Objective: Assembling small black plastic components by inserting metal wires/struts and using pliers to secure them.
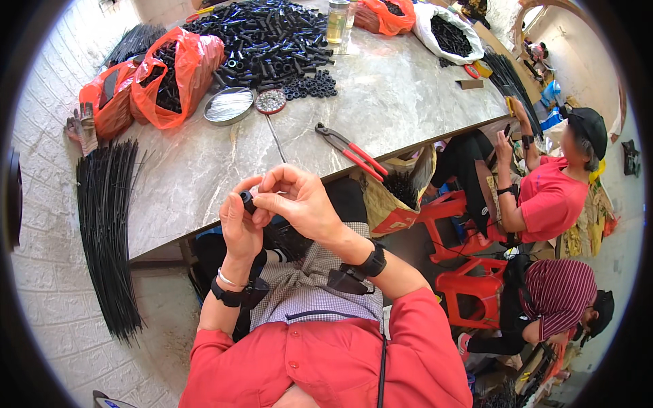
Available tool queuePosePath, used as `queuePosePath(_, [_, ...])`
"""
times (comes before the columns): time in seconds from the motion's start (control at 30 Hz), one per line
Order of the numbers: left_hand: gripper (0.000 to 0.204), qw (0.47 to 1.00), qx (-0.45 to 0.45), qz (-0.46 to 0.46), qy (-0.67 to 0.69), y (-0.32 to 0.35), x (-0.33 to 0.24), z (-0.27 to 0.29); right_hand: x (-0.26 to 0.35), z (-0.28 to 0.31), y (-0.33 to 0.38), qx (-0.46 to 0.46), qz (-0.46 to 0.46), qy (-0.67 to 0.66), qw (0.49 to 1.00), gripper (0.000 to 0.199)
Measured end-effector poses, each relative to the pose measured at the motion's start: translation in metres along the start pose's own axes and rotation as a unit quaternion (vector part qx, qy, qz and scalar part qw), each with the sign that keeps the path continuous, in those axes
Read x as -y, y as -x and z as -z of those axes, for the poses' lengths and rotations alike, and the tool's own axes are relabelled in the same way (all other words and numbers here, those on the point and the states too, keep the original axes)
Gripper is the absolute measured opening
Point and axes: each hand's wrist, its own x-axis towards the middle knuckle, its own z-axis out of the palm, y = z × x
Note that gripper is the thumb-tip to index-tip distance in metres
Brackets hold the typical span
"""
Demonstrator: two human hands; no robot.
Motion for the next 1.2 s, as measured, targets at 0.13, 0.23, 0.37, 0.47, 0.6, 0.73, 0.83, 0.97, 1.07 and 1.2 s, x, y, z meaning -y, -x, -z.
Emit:
queuePosePath(0.13, [0.052,1.0,0.017,-0.024,-0.001,-0.001,0.001,0.017,0.01,0.033,-0.007,0.042,0.022,0.127,0.991,0.037])
queuePosePath(0.23, [0.049,0.998,0.046,-0.037,-0.001,-0.002,-0.004,0.021,0.021,0.088,-0.022,-0.081,0.126,0.589,0.794,0.048])
queuePosePath(0.37, [0.044,0.999,0.012,-0.034,0.004,-0.005,-0.014,0.023,-0.013,0.161,-0.023,-0.167,0.021,0.807,0.567,0.055])
queuePosePath(0.47, [0.04,0.999,-0.019,-0.027,0.003,-0.006,-0.019,0.026,-0.026,0.172,-0.016,-0.164,0.033,0.806,0.568,0.053])
queuePosePath(0.6, [0.041,1.0,-0.015,-0.006,0.011,-0.009,-0.02,0.031,-0.028,0.18,-0.021,-0.161,0.059,0.795,0.582,0.05])
queuePosePath(0.73, [0.045,0.999,-0.039,-0.02,0.018,-0.008,-0.02,0.033,-0.026,0.183,-0.013,-0.128,0.09,0.807,0.57,0.047])
queuePosePath(0.83, [0.049,0.996,-0.093,-0.011,-0.002,-0.006,-0.015,0.033,-0.03,0.18,-0.01,-0.121,0.092,0.802,0.578,0.038])
queuePosePath(0.97, [0.04,0.996,-0.081,-0.029,-0.01,-0.018,-0.006,0.023,-0.015,0.19,-0.002,-0.104,0.145,0.719,0.672,0.024])
queuePosePath(1.07, [0.042,0.995,-0.094,-0.019,-0.007,-0.015,-0.01,0.025,0.033,0.117,0.018,-0.11,-0.129,0.301,0.938,0.017])
queuePosePath(1.2, [0.044,0.997,-0.078,-0.016,-0.024,-0.015,-0.011,0.027,0.071,0.053,0.054,0.025,-0.214,0.205,0.955,0.036])
